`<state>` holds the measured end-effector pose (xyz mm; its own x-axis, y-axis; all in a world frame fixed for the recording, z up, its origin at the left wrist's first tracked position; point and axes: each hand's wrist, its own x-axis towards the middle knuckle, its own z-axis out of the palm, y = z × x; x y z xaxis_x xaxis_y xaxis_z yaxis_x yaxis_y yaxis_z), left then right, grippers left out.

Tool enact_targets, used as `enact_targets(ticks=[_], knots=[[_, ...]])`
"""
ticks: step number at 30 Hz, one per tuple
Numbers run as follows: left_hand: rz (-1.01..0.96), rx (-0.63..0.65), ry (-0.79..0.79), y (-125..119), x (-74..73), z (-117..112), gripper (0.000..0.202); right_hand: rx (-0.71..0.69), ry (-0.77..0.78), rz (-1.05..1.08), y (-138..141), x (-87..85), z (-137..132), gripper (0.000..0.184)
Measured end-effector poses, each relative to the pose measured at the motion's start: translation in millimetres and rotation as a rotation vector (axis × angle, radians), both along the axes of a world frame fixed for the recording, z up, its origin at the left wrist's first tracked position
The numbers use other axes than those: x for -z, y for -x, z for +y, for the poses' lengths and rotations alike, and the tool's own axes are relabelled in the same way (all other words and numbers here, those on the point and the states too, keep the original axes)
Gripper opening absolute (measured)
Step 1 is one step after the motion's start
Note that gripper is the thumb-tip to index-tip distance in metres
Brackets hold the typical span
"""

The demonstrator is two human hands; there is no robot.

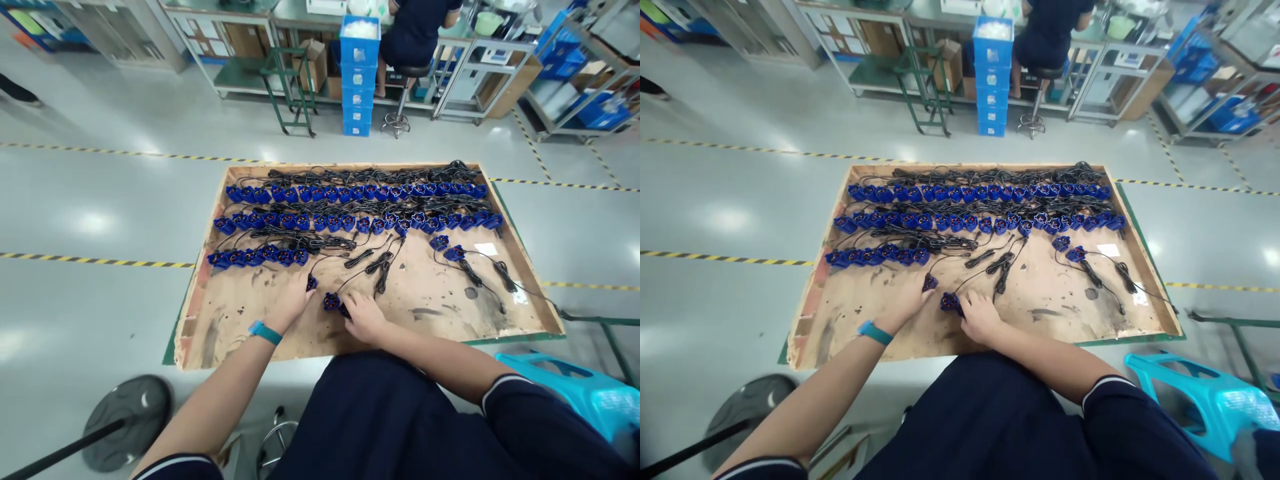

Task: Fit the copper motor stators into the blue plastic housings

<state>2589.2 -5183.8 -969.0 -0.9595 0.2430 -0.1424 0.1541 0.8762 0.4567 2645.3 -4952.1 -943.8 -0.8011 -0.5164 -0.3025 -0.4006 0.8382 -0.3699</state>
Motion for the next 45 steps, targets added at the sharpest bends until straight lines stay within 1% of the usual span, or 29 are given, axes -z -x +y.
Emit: enact_targets(ticks=[1, 3, 4, 6, 8, 10, 12, 13, 14, 15, 17, 20, 22, 24, 27, 29, 31, 33, 34, 36, 37, 38, 40, 42, 45], knots=[[0.015, 0.0, -0.015, 2, -1.5, 3, 0.058, 0.022, 0.006, 0.019, 0, 0.8, -2, 0.066], [0.057, 0.067, -0.042, 2, -6.5, 5, 0.066, 0.062, 0.003, 0.03, -3, 4.1, -9, 0.082], [0.079, 0.118, -0.032, 0, -9.7, 4, 0.069, 0.072, -0.004, 0.023, -5, 6.1, -13, 0.085], [0.126, 0.225, 0.042, -6, -16.0, -2, 0.073, 0.072, -0.011, 0.009, -7, 8.4, -18, 0.085], [0.18, 0.34, 0.131, -13, -20.0, -8, 0.081, 0.024, 0.036, 0.011, -8, 7.2, -16, 0.084], [0.216, 0.469, 0.172, -18, -20.1, -11, 0.091, -0.088, 0.16, 0.016, -5, 3.1, -2, 0.085], [0.218, 0.561, 0.179, -23, -16.5, -9, 0.097, -0.175, 0.287, 0.033, 6, -1.0, 20, 0.082], [0.212, 0.582, 0.174, -26, -13.8, -6, 0.098, -0.184, 0.314, 0.054, 14, -2.1, 33, 0.079], [0.207, 0.589, 0.165, -29, -10.8, -1, 0.099, -0.166, 0.302, 0.085, 25, -2.4, 46, 0.077], [0.202, 0.586, 0.153, -33, -7.7, 4, 0.099, -0.136, 0.255, 0.122, 38, -1.9, 59, 0.076], [0.2, 0.566, 0.126, -41, -1.7, 14, 0.1, -0.1, 0.101, 0.188, 66, 0.7, 81, 0.075], [0.225, 0.499, 0.12, -53, 6.3, 27, 0.093, -0.131, -0.131, 0.208, 99, 4.2, 105, 0.064], [0.249, 0.444, 0.145, -60, 11.7, 32, 0.083, -0.183, -0.239, 0.188, 108, 4.4, 115, 0.053], [0.269, 0.382, 0.168, -67, 17.7, 37, 0.074, -0.243, -0.301, 0.162, 107, 3.1, 121, 0.04], [0.285, 0.271, 0.172, -77, 27.6, 46, 0.068, -0.268, -0.327, 0.11, 99, 0.4, 124, 0.025], [0.288, 0.182, 0.173, -82, 33.0, 56, 0.067, -0.213, -0.328, 0.084, 96, -1.2, 120, 0.025], [0.286, 0.086, 0.18, -85, 35.5, 71, 0.067, -0.116, -0.318, 0.078, 100, -2.8, 111, 0.028], [0.274, -0.009, 0.185, -85, 34.5, 88, 0.067, -0.027, -0.287, 0.105, 108, -3.9, 98, 0.03], [0.265, -0.051, 0.187, -84, 32.5, 96, 0.067, -0.006, -0.266, 0.13, 114, -4.1, 91, 0.03], [0.249, -0.095, 0.191, -81, 26.5, 107, 0.069, -0.011, -0.228, 0.197, 127, -3.1, 77, 0.032], [0.247, -0.09, 0.192, -79, 22.8, 109, 0.07, -0.027, -0.216, 0.221, 133, -1.9, 72, 0.033], [0.249, -0.072, 0.193, -77, 18.9, 108, 0.071, -0.045, -0.212, 0.23, 138, -0.2, 67, 0.033], [0.259, -0.019, 0.204, -72, 11.8, 97, 0.077, -0.06, -0.214, 0.221, 146, 3.9, 62, 0.033], [0.267, 0.043, 0.227, -65, 7.1, 76, 0.089, -0.077, -0.219, 0.2, 151, 7.4, 61, 0.032], [0.251, 0.168, 0.256, -51, 6.5, 44, 0.103, -0.138, -0.239, 0.176, 154, 7.8, 64, 0.031]])
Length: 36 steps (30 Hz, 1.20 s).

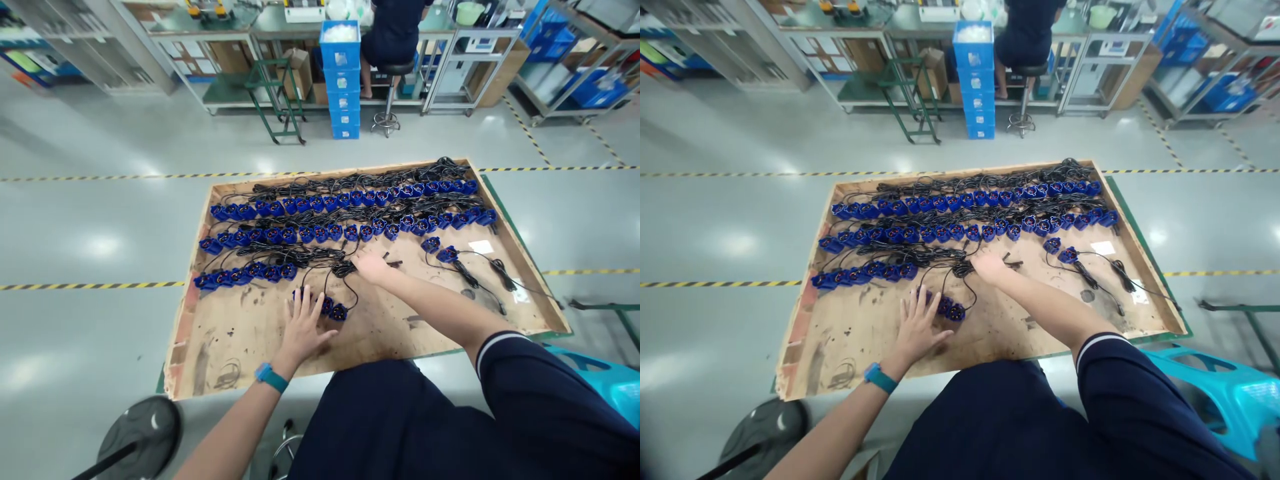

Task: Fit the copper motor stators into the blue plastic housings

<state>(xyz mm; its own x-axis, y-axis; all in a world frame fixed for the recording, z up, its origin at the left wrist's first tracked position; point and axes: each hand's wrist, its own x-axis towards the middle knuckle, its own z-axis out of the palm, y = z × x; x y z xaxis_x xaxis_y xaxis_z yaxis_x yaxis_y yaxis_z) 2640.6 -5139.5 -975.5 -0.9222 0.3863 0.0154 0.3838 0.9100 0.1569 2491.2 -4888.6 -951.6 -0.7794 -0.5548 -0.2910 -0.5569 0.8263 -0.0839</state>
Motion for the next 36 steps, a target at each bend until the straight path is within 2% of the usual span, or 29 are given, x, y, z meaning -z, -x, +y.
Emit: enact_targets(ticks=[2, 4, 7, 11, 14, 17, 20, 23, 25, 27, 30, 33, 36], knots=[[-0.027, 0.061, 0.008, 7, 2.7, -10, 0.105, -0.023, -0.005, -0.009, 3, -4.2, 1, 0.03], [-0.027, 0.059, 0.002, 11, 6.2, -7, 0.104, -0.011, 0.025, 0.008, 7, -11.1, -2, 0.028], [0.047, -0.034, -0.023, 13, 11.4, 11, 0.098, 0.034, 0.09, 0.024, 17, -21.4, -14, 0.029], [0.13, -0.171, -0.061, 22, 17.7, 34, 0.091, 0.157, 0.077, 0.014, 33, -25.6, -30, 0.032], [0.128, -0.187, -0.092, 39, 19.9, 40, 0.086, 0.257, 0.05, 0.043, 43, -22.3, -31, 0.033], [0.105, -0.197, -0.108, 59, 20.1, 44, 0.087, 0.291, 0.038, 0.045, 49, -21.8, -26, 0.034], [0.082, -0.237, -0.099, 72, 17.6, 49, 0.09, 0.273, 0.045, 0.053, 42, -28.2, -23, 0.035], [0.036, -0.248, -0.077, 77, 13.3, 51, 0.093, 0.268, 0.132, 0.132, 15, -33.3, -21, 0.036], [0.015, -0.213, -0.055, 78, 10.1, 46, 0.095, 0.252, 0.259, 0.163, -8, -29.9, -18, 0.038], [0.031, -0.172, -0.015, 79, 6.1, 32, 0.094, 0.207, 0.373, 0.121, -30, -21.0, -17, 0.048], [0.092, -0.132, 0.065, 85, 0.6, 2, 0.09, 0.167, 0.43, 0.002, -50, -4.1, -22, 0.062], [0.098, -0.051, 0.115, 98, 0.1, -28, 0.085, 0.244, 0.443, -0.063, -51, 8.2, -33, 0.054], [0.054, 0.019, 0.126, 111, 4.6, -42, 0.074, 0.323, 0.461, -0.09, -39, 13.3, -35, 0.046]])
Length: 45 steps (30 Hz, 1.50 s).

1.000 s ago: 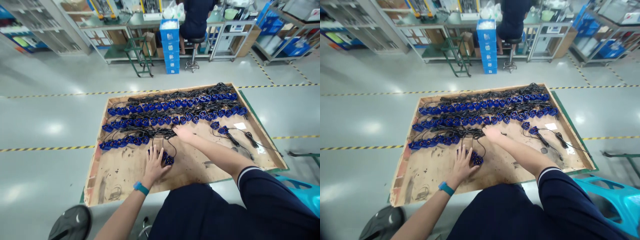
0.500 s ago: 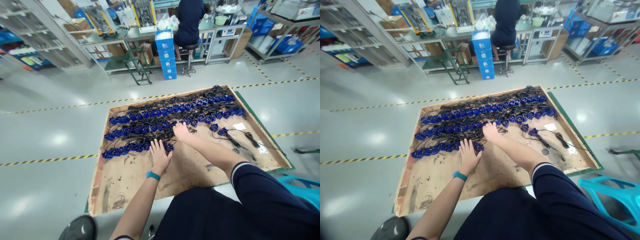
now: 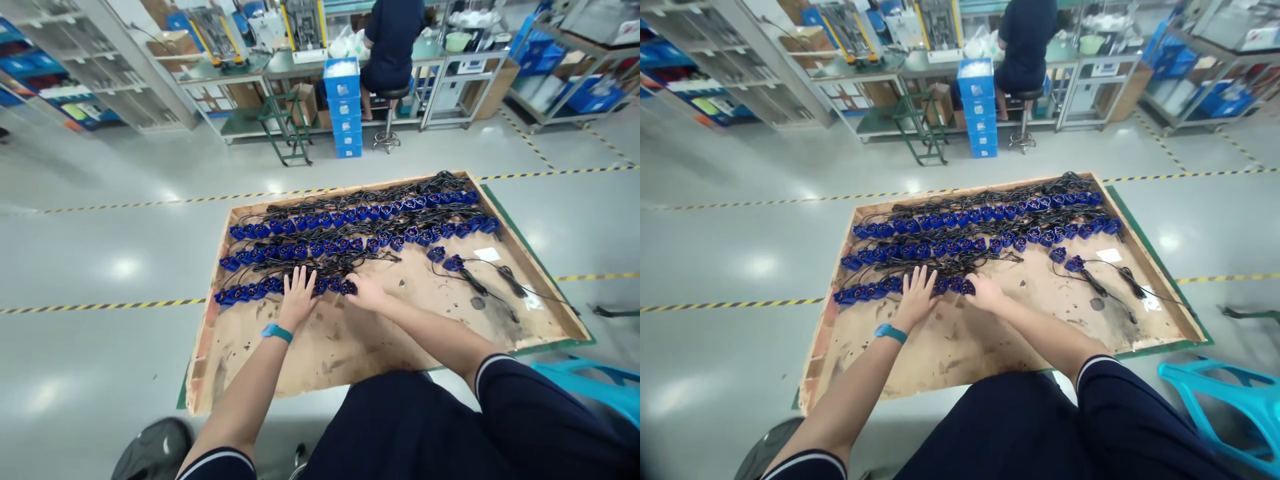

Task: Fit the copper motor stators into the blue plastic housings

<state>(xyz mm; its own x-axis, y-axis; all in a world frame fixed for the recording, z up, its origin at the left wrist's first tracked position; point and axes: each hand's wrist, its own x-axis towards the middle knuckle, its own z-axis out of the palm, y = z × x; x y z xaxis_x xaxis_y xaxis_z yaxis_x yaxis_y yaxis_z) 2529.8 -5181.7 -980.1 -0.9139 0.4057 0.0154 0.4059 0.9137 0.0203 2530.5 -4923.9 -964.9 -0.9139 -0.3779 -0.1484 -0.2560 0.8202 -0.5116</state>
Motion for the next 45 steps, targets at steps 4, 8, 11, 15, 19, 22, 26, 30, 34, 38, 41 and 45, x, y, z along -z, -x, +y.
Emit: enact_targets(ticks=[4, 8, 11, 15, 19, 22, 26, 30, 34, 38, 41, 45], knots=[[-0.021, -0.044, -0.021, 3, 5.9, 0, 0.068, -0.012, 0.017, 0.017, 15, 4.4, 10, 0.05], [-0.02, -0.076, -0.062, -1, 3.2, 2, 0.075, -0.079, 0.109, 0.017, 21, 9.3, 9, 0.049], [0.011, 0.046, -0.085, 1, -4.1, 9, 0.086, -0.001, 0.162, 0.015, 11, 7.4, 8, 0.058], [0.026, 0.3, -0.093, 7, -9.2, 34, 0.09, 0.198, 0.097, 0.095, -28, -4.0, 49, 0.076], [0.043, 0.372, -0.097, 11, -0.1, 66, 0.075, 0.476, -0.179, 0.064, -84, -17.6, 147, 0.065], [0.104, 0.286, -0.083, 9, 8.0, 84, 0.058, 0.745, -0.363, 0.051, -119, -24.4, 229, 0.051], [0.196, 0.123, -0.075, -1, 3.8, 104, 0.059, 0.851, -0.401, 0.058, -139, -19.3, 303, 0.048], [0.21, 0.187, -0.064, 3, -12.3, 159, 0.06, 0.693, -0.32, 0.06, -128, -7.5, 323, 0.056], [0.104, 0.444, -0.051, 25, -25.4, 262, 0.053, 0.453, -0.261, -0.031, -114, -6.1, 325, 0.031], [0.007, 0.659, -0.028, 49, -27.3, 359, 0.067, 0.28, -0.247, -0.06, -119, -15.5, 338, 0.018], [-0.065, 0.602, 0.011, 54, -22.9, 395, 0.061, 0.252, -0.302, 0.015, -128, -22.1, 358, 0.015], [-0.096, 0.439, 0.027, 31, -20.4, 399, 0.037, 0.326, -0.385, 0.161, -137, -20.1, 392, 0.017]])
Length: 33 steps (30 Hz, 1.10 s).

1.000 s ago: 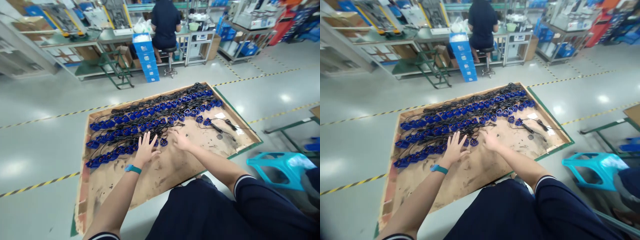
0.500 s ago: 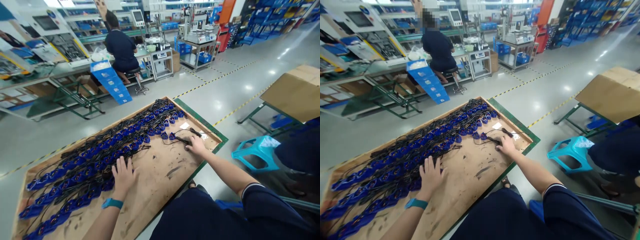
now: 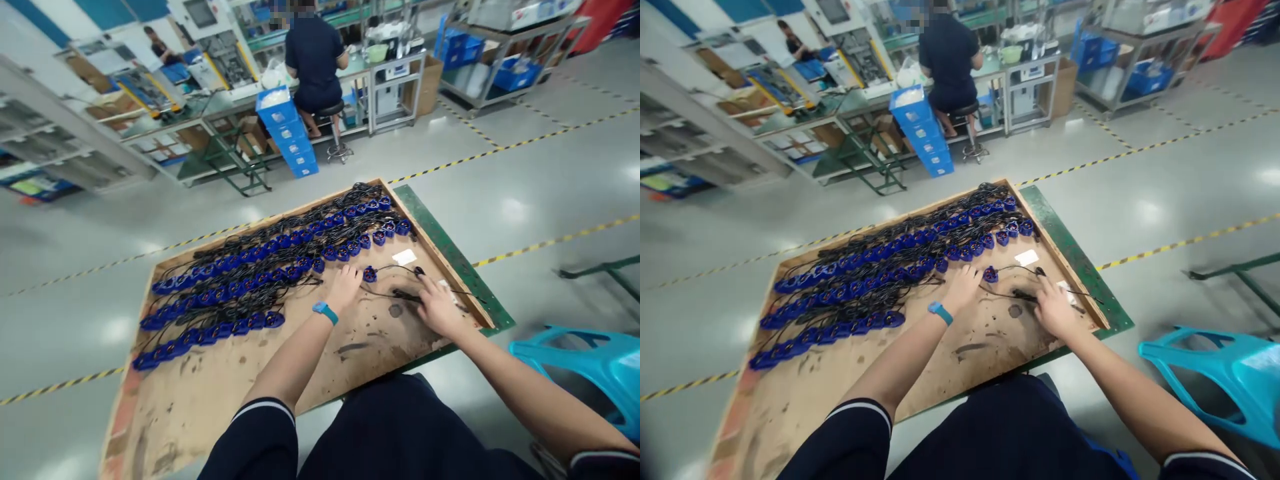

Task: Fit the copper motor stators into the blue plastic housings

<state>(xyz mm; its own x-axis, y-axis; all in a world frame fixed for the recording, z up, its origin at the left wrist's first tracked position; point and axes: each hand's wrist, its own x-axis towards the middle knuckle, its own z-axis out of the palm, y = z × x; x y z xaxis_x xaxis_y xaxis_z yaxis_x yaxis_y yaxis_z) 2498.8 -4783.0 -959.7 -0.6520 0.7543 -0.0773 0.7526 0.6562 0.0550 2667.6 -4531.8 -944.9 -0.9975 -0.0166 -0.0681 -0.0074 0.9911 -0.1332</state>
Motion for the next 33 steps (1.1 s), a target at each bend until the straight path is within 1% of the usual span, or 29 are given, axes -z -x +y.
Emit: enact_targets(ticks=[1, 2, 3, 5, 8, 10, 12, 13, 15, 17, 22, 25, 28, 30, 32, 33], knots=[[-0.004, -0.044, 0.0, -9, -0.1, -1, 0.031, 0.02, -0.017, 0.026, -2, 2.4, 10, 0.018], [-0.009, -0.084, -0.002, -19, -0.1, 0, 0.03, 0.04, -0.033, 0.047, -3, 5.3, 20, 0.018], [-0.016, -0.116, -0.007, -27, 0.2, 3, 0.033, 0.055, -0.044, 0.06, -3, 8.5, 31, 0.019], [-0.033, -0.157, -0.022, -41, 2.0, 15, 0.048, 0.053, -0.05, 0.06, -2, 15.2, 51, 0.021], [-0.033, -0.181, -0.041, -49, 6.9, 44, 0.068, -0.021, -0.031, 0.008, 4, 24.4, 72, 0.02], [-0.015, -0.223, -0.037, -45, 10.4, 62, 0.073, -0.047, -0.017, -0.025, 10, 29.6, 79, 0.019], [-0.004, -0.274, -0.042, -37, 13.2, 74, 0.073, -0.022, 0.01, -0.051, 16, 33.5, 81, 0.023], [0.0, -0.291, -0.055, -32, 14.4, 78, 0.072, -0.004, 0.03, -0.059, 19, 34.8, 80, 0.029], [0.009, -0.288, -0.089, -21, 16.0, 82, 0.071, 0.016, 0.061, -0.073, 25, 35.8, 77, 0.042], [-0.003, -0.264, -0.111, -10, 16.4, 83, 0.071, 0.006, 0.063, -0.092, 30, 34.7, 74, 0.05], [-0.069, -0.219, -0.117, 15, 13.2, 93, 0.075, 0.008, 0.036, -0.147, 34, 32.0, 67, 0.051], [-0.076, -0.2, -0.097, 24, 9.3, 103, 0.067, 0.025, 0.013, -0.129, 29, 36.8, 67, 0.049], [-0.09, -0.22, -0.093, 26, 2.7, 110, 0.05, 0.025, 0.036, -0.063, 22, 40.0, 70, 0.046], [-0.101, -0.267, -0.087, 22, -3.3, 109, 0.043, 0.021, 0.095, -0.018, 19, 35.9, 73, 0.046], [-0.128, -0.337, -0.071, 11, -9.4, 99, 0.039, 0.006, 0.174, 0.024, 18, 25.8, 74, 0.044], [-0.146, -0.378, -0.061, 4, -12.1, 89, 0.037, -0.011, 0.214, 0.039, 19, 19.4, 72, 0.043]])
